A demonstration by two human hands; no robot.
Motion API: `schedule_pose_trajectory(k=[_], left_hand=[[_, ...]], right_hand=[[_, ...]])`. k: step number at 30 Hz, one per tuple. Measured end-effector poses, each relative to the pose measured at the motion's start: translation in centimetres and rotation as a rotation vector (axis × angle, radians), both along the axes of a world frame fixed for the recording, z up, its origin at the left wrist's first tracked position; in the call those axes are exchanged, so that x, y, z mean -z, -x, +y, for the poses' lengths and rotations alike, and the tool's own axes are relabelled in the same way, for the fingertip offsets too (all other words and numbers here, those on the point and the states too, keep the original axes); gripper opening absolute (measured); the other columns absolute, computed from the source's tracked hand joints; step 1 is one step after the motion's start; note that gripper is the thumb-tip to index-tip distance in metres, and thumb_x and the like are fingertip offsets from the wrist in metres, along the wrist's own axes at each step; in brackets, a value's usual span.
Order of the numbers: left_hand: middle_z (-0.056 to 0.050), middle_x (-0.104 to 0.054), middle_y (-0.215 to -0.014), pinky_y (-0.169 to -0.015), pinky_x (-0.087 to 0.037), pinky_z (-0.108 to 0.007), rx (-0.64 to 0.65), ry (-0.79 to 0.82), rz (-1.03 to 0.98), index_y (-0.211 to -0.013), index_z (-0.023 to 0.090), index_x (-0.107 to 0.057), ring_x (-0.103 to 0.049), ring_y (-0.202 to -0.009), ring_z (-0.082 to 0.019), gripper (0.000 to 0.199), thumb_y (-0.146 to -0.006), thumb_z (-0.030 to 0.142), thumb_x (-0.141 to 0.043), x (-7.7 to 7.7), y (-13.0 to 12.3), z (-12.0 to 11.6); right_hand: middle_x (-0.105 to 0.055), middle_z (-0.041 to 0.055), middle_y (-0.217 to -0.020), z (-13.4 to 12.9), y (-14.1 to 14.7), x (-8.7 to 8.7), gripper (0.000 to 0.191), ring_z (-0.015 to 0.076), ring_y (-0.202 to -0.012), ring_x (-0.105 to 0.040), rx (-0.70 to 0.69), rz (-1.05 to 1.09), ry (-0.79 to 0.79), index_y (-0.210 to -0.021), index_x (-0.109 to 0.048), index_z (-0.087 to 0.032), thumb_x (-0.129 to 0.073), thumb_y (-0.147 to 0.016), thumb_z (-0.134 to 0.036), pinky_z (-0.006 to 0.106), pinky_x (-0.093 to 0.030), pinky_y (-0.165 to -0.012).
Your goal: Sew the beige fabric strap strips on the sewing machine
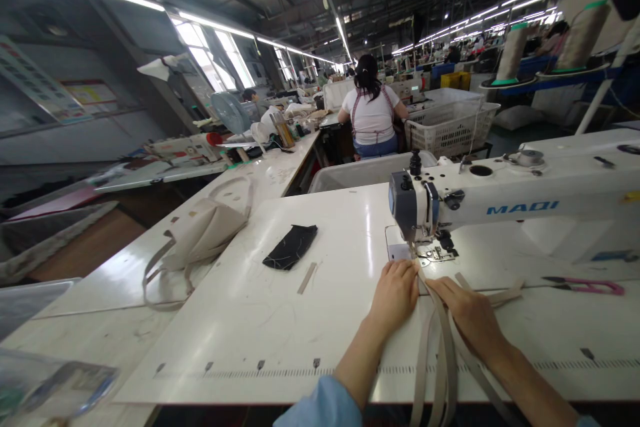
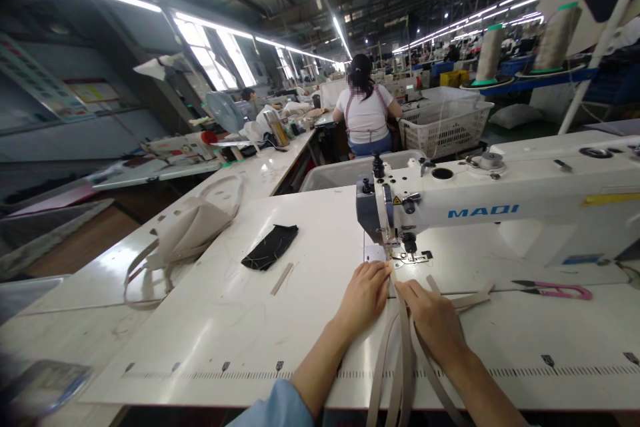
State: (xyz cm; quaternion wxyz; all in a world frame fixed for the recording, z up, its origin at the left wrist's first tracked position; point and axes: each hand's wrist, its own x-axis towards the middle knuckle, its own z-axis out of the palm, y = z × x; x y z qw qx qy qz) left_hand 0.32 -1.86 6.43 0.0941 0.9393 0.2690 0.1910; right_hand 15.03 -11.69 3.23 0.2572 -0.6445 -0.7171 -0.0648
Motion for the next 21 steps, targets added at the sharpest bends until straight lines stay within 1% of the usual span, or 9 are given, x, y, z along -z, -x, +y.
schedule_pose_trajectory(k=[1, 3, 6, 8, 12, 15, 18, 21], left_hand=[[-0.007, -0.059, -0.11, -0.096, -0.039, -0.038, 0.019, 0.014, -0.006, -0.112, 0.018, -0.053, -0.052, -0.106, -0.02, 0.028, -0.086, 0.015, -0.043, 0.0, 0.1, 0.1], [-0.008, -0.059, -0.11, -0.094, -0.04, -0.038, 0.05, 0.041, -0.016, -0.111, 0.018, -0.054, -0.052, -0.104, -0.021, 0.029, -0.083, 0.018, -0.049, -0.1, 0.4, 0.1], [-0.009, -0.057, -0.112, -0.094, -0.04, -0.04, 0.068, 0.071, -0.024, -0.111, 0.018, -0.054, -0.051, -0.105, -0.024, 0.035, -0.077, 0.026, -0.059, -0.1, 0.7, 0.1], [-0.008, -0.058, -0.11, -0.092, -0.041, -0.04, 0.068, 0.081, -0.03, -0.108, 0.018, -0.055, -0.052, -0.104, -0.024, 0.034, -0.076, 0.029, -0.061, 0.0, 0.8, 0.1], [-0.006, -0.06, -0.105, -0.089, -0.042, -0.036, 0.045, 0.085, -0.035, -0.099, 0.019, -0.057, -0.053, -0.101, -0.022, 0.024, -0.075, 0.02, -0.061, 0.2, 0.7, -0.2], [-0.005, -0.06, -0.103, -0.088, -0.043, -0.035, 0.036, 0.072, -0.029, -0.097, 0.019, -0.057, -0.053, -0.101, -0.022, 0.023, -0.075, 0.015, -0.06, 0.2, 0.7, -0.4], [-0.006, -0.061, -0.102, -0.086, -0.043, -0.035, 0.034, 0.059, -0.024, -0.095, 0.019, -0.057, -0.054, -0.099, -0.022, 0.021, -0.075, 0.017, -0.06, 0.2, 0.8, -0.5], [-0.005, -0.062, -0.1, -0.085, -0.044, -0.034, 0.04, 0.047, -0.027, -0.094, 0.019, -0.058, -0.055, -0.097, -0.021, 0.019, -0.076, 0.022, -0.062, 0.1, 0.8, -0.6]], right_hand=[[-0.063, 0.0026, -0.095, 0.0, 0.0, 0.0, 0.033, 0.0149, -0.072, -0.061, 0.016, 0.0, 0.003, -0.112, -0.053, -0.021, -0.034, -0.087, -0.01, 0.024, -0.048, -0.056], [-0.062, 0.0027, -0.094, -0.1, 0.1, 0.1, 0.031, 0.0159, -0.074, -0.062, 0.018, 0.024, 0.005, -0.112, -0.053, -0.021, -0.035, -0.089, -0.012, 0.025, -0.049, -0.059], [-0.062, 0.003, -0.094, -0.4, 0.2, 0.1, 0.027, 0.016, -0.074, -0.062, -0.037, 0.104, -0.016, -0.114, -0.052, -0.021, -0.04, -0.091, -0.018, 0.027, -0.05, -0.065], [-0.062, 0.0029, -0.093, -0.6, 0.2, 0.1, 0.025, 0.015, -0.072, -0.061, -0.086, 0.157, -0.039, -0.114, -0.053, -0.02, -0.041, -0.091, -0.021, 0.027, -0.05, -0.068], [-0.062, 0.0024, -0.088, -0.6, 0.3, -0.3, 0.022, 0.015, -0.07, -0.061, -0.152, 0.196, -0.062, -0.108, -0.057, -0.021, -0.044, -0.091, -0.028, 0.027, -0.05, -0.065], [-0.062, 0.0022, -0.085, -0.9, 0.3, -0.5, 0.023, 0.0152, -0.069, -0.061, -0.193, 0.216, -0.041, -0.108, -0.058, -0.022, -0.042, -0.092, -0.025, 0.027, -0.05, -0.064], [-0.062, 0.0042, -0.087, -1.7, 0.2, -0.1, 0.03, 0.0168, -0.075, -0.061, -0.209, 0.233, -0.009, -0.113, -0.055, -0.022, -0.034, -0.092, -0.018, 0.029, -0.052, -0.065], [-0.06, 0.0071, -0.099, -2.3, -0.2, 0.6, 0.033, 0.0201, -0.091, -0.059, -0.179, 0.219, -0.013, -0.121, -0.049, -0.021, -0.032, -0.092, -0.018, 0.037, -0.051, -0.077]])
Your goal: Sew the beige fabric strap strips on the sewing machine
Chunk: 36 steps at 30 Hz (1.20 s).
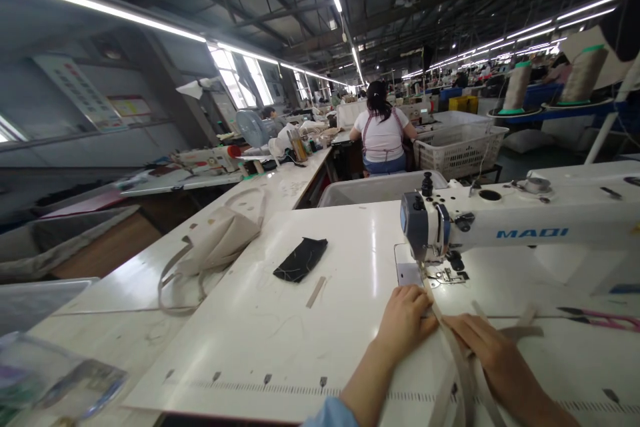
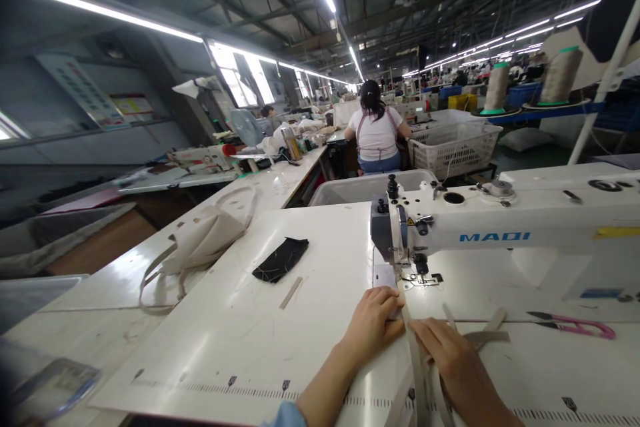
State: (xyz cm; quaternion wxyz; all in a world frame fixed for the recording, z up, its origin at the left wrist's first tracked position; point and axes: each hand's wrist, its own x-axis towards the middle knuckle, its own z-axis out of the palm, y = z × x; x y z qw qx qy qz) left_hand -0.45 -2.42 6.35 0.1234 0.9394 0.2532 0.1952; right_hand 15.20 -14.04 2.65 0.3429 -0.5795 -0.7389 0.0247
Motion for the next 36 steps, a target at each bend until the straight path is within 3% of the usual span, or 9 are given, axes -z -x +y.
schedule_pose_trajectory(k=[3, 8, 17, 20, 23, 27, 36], left_hand=[[-0.005, -0.062, -0.099, -0.084, -0.044, -0.034, -0.002, -0.006, 0.004, -0.093, 0.02, -0.059, -0.055, -0.095, -0.021, 0.018, -0.077, 0.027, -0.062, -0.1, -0.1, 0.0], [-0.005, -0.062, -0.1, -0.083, -0.044, -0.034, -0.006, -0.015, 0.023, -0.092, 0.02, -0.059, -0.056, -0.095, -0.021, 0.016, -0.081, 0.031, -0.06, 0.0, -0.1, -0.1], [-0.005, -0.062, -0.097, -0.08, -0.045, -0.035, -0.008, -0.027, 0.033, -0.09, 0.02, -0.06, -0.056, -0.093, -0.021, 0.024, -0.081, 0.042, -0.059, 0.1, 0.0, 0.0], [-0.006, -0.062, -0.098, -0.081, -0.045, -0.035, -0.002, -0.022, 0.03, -0.09, 0.02, -0.059, -0.056, -0.094, -0.022, 0.026, -0.08, 0.044, -0.06, 0.2, 0.0, 0.1], [-0.006, -0.062, -0.098, -0.081, -0.045, -0.035, 0.004, -0.014, 0.025, -0.092, 0.02, -0.059, -0.056, -0.094, -0.022, 0.025, -0.082, 0.042, -0.058, 0.3, 0.0, 0.1], [-0.006, -0.061, -0.1, -0.082, -0.044, -0.035, 0.007, -0.013, 0.024, -0.093, 0.019, -0.058, -0.055, -0.095, -0.022, 0.025, -0.081, 0.042, -0.059, 0.2, 0.0, 0.0], [-0.005, -0.062, -0.098, -0.081, -0.045, -0.034, 0.006, -0.027, 0.033, -0.091, 0.02, -0.059, -0.056, -0.093, -0.021, 0.018, -0.082, 0.035, -0.058, -0.1, -0.2, -0.1]], right_hand=[[-0.058, 0.0093, -0.106, -0.1, -0.5, 0.5, 0.028, 0.0234, -0.102, -0.053, 0.08, -0.028, -0.113, -0.118, -0.05, -0.019, -0.039, -0.092, -0.024, 0.043, -0.048, -0.086], [-0.048, 0.0114, -0.123, 0.1, -1.2, 0.2, 0.029, 0.026, -0.114, -0.045, 0.161, -0.077, -0.245, -0.118, -0.05, -0.019, -0.046, -0.09, -0.024, 0.043, -0.046, -0.089], [-0.056, 0.0073, -0.09, -0.5, -0.4, 0.4, 0.033, 0.0217, -0.086, -0.056, 0.289, 0.074, -0.152, -0.121, -0.049, -0.019, -0.041, -0.092, -0.034, 0.037, -0.047, -0.077], [-0.058, 0.0075, -0.096, -0.6, -0.6, 0.7, 0.037, 0.0225, -0.09, -0.055, 0.351, -0.006, -0.171, -0.125, -0.045, -0.02, -0.04, -0.092, -0.036, 0.036, -0.046, -0.079], [-0.059, 0.0081, -0.102, -0.6, -1.1, 0.6, 0.04, 0.0239, -0.094, -0.054, 0.329, -0.136, -0.177, -0.13, -0.041, -0.021, -0.032, -0.095, -0.037, 0.038, -0.045, -0.08], [-0.06, 0.0087, -0.101, -0.5, -1.4, 0.0, 0.038, 0.0251, -0.095, -0.054, 0.379, -0.26, -0.201, -0.128, -0.045, -0.024, -0.029, -0.095, -0.035, 0.039, -0.042, -0.075], [-0.059, 0.0077, -0.109, -0.2, -2.1, 0.1, 0.039, 0.0266, -0.103, -0.051, 0.367, -0.307, -0.205, -0.131, -0.042, -0.025, -0.032, -0.095, -0.037, 0.044, -0.037, -0.083]])
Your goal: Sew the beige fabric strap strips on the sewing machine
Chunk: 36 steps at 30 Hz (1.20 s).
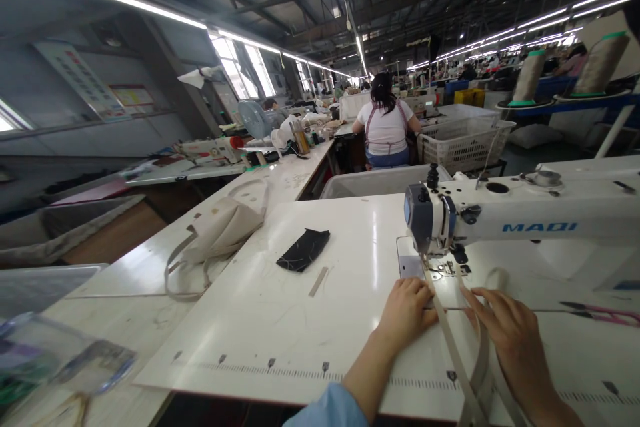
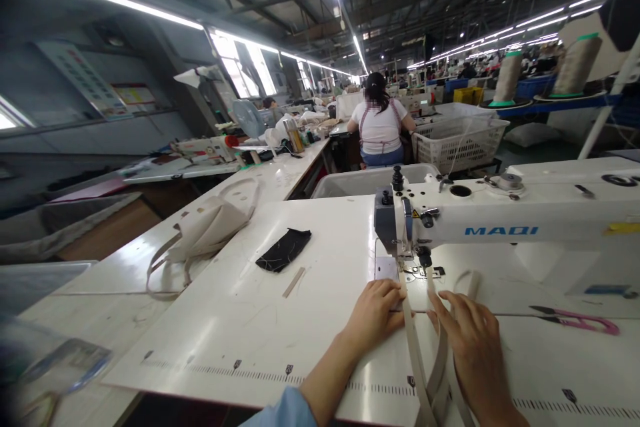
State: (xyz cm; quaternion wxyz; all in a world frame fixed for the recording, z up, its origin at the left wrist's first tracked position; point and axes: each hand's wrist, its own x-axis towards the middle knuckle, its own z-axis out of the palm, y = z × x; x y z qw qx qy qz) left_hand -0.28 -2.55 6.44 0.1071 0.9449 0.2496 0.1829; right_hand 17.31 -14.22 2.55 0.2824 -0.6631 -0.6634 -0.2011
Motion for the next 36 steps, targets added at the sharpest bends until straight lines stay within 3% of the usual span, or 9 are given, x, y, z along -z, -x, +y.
schedule_pose_trajectory(k=[6, 14, 22, 36], left_hand=[[-0.006, -0.062, -0.097, -0.081, -0.045, -0.035, 0.001, -0.016, 0.002, -0.089, 0.019, -0.059, -0.057, -0.093, -0.021, 0.021, -0.082, 0.039, -0.057, 0.3, 0.0, 0.2], [-0.006, -0.063, -0.098, -0.082, -0.045, -0.034, 0.003, -0.002, -0.024, -0.091, 0.019, -0.059, -0.056, -0.095, -0.021, 0.02, -0.084, 0.037, -0.055, 0.3, -0.1, 0.2], [-0.006, -0.063, -0.097, -0.081, -0.045, -0.035, 0.009, -0.004, -0.022, -0.091, 0.019, -0.059, -0.057, -0.095, -0.021, 0.02, -0.084, 0.037, -0.055, 0.4, -0.1, 0.2], [-0.006, -0.062, -0.099, -0.083, -0.044, -0.036, 0.021, -0.01, -0.011, -0.093, 0.019, -0.059, -0.056, -0.095, -0.021, 0.02, -0.082, 0.036, -0.058, 0.3, -0.1, 0.3]], right_hand=[[-0.061, 0.0042, -0.086, -0.2, 0.4, 0.3, 0.04, 0.0197, -0.083, -0.058, -0.145, 0.105, 0.039, -0.134, -0.037, -0.019, -0.036, -0.095, -0.032, 0.038, -0.042, -0.082], [-0.064, 0.0045, -0.092, -0.6, 0.9, 0.8, 0.035, 0.0177, -0.077, -0.062, -0.123, 0.113, 0.126, -0.125, -0.048, -0.02, -0.034, -0.095, -0.034, 0.028, -0.048, -0.062], [-0.061, 0.004, -0.094, -0.9, 2.0, -0.9, 0.034, 0.0164, -0.078, -0.063, -0.144, 0.226, 0.229, -0.123, -0.046, -0.02, -0.028, -0.097, -0.032, 0.026, -0.047, -0.062], [-0.06, 0.0022, -0.09, -0.8, 1.8, -0.8, 0.03, 0.0147, -0.072, -0.062, -0.194, 0.215, 0.222, -0.122, -0.048, -0.023, -0.033, -0.096, -0.029, 0.026, -0.047, -0.064]])
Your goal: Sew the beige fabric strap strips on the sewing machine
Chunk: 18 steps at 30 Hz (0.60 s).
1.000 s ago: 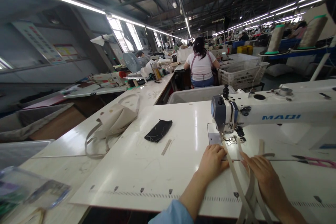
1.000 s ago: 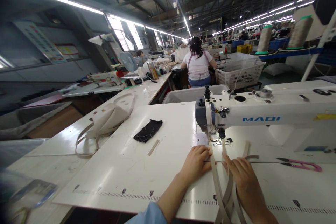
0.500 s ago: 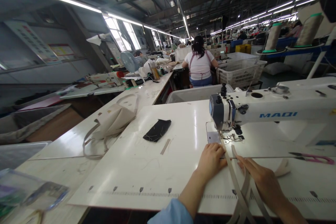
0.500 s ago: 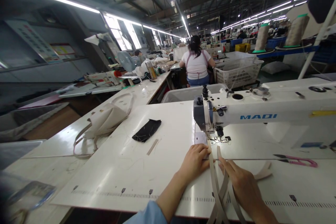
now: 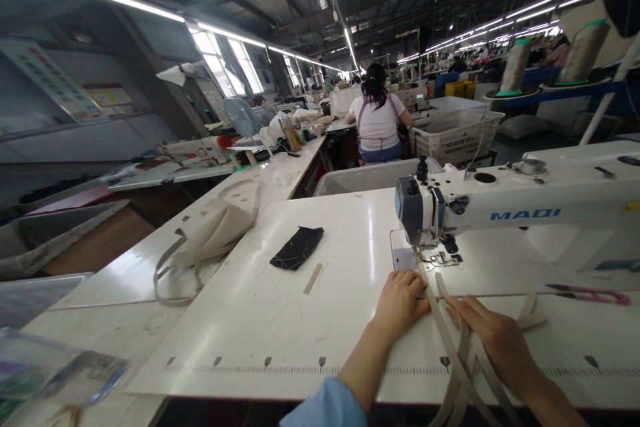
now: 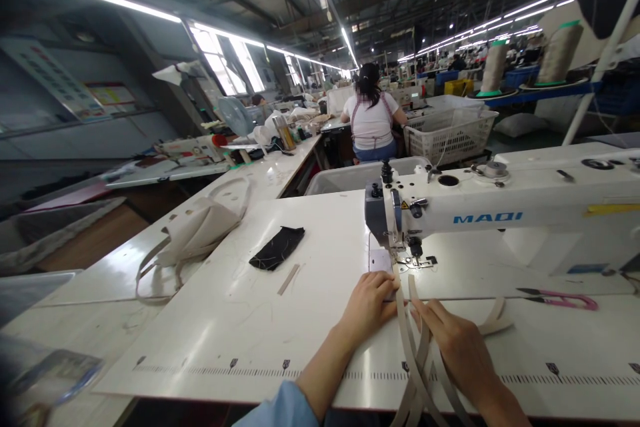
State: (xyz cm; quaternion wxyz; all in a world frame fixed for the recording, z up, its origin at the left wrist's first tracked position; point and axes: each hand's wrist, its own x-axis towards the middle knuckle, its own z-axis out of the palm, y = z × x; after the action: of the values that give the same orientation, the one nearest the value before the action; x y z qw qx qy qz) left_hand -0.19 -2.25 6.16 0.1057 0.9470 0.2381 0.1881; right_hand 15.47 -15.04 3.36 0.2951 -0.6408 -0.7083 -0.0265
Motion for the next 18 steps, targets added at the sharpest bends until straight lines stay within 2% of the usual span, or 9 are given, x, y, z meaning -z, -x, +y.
schedule_pose_trajectory(k=[10, 18], left_hand=[[-0.006, -0.062, -0.098, -0.083, -0.045, -0.036, -0.002, 0.002, -0.017, -0.09, 0.019, -0.059, -0.056, -0.095, -0.021, 0.02, -0.083, 0.037, -0.057, 0.06, -0.07, 0.01], [-0.006, -0.063, -0.097, -0.083, -0.045, -0.035, -0.009, 0.001, -0.027, -0.092, 0.019, -0.06, -0.057, -0.095, -0.021, 0.019, -0.082, 0.036, -0.058, 0.19, -0.03, -0.02]], right_hand=[[-0.061, 0.0033, -0.088, -0.07, -0.06, -0.02, 0.031, 0.0146, -0.069, -0.063, -0.037, -0.03, -0.037, -0.119, -0.052, -0.02, -0.031, -0.096, -0.027, 0.025, -0.048, -0.061], [-0.061, 0.004, -0.084, -0.28, 0.34, -0.89, 0.03, 0.0123, -0.066, -0.061, -0.05, -0.009, -0.06, -0.118, -0.054, -0.018, -0.035, -0.096, -0.025, 0.022, -0.047, -0.062]])
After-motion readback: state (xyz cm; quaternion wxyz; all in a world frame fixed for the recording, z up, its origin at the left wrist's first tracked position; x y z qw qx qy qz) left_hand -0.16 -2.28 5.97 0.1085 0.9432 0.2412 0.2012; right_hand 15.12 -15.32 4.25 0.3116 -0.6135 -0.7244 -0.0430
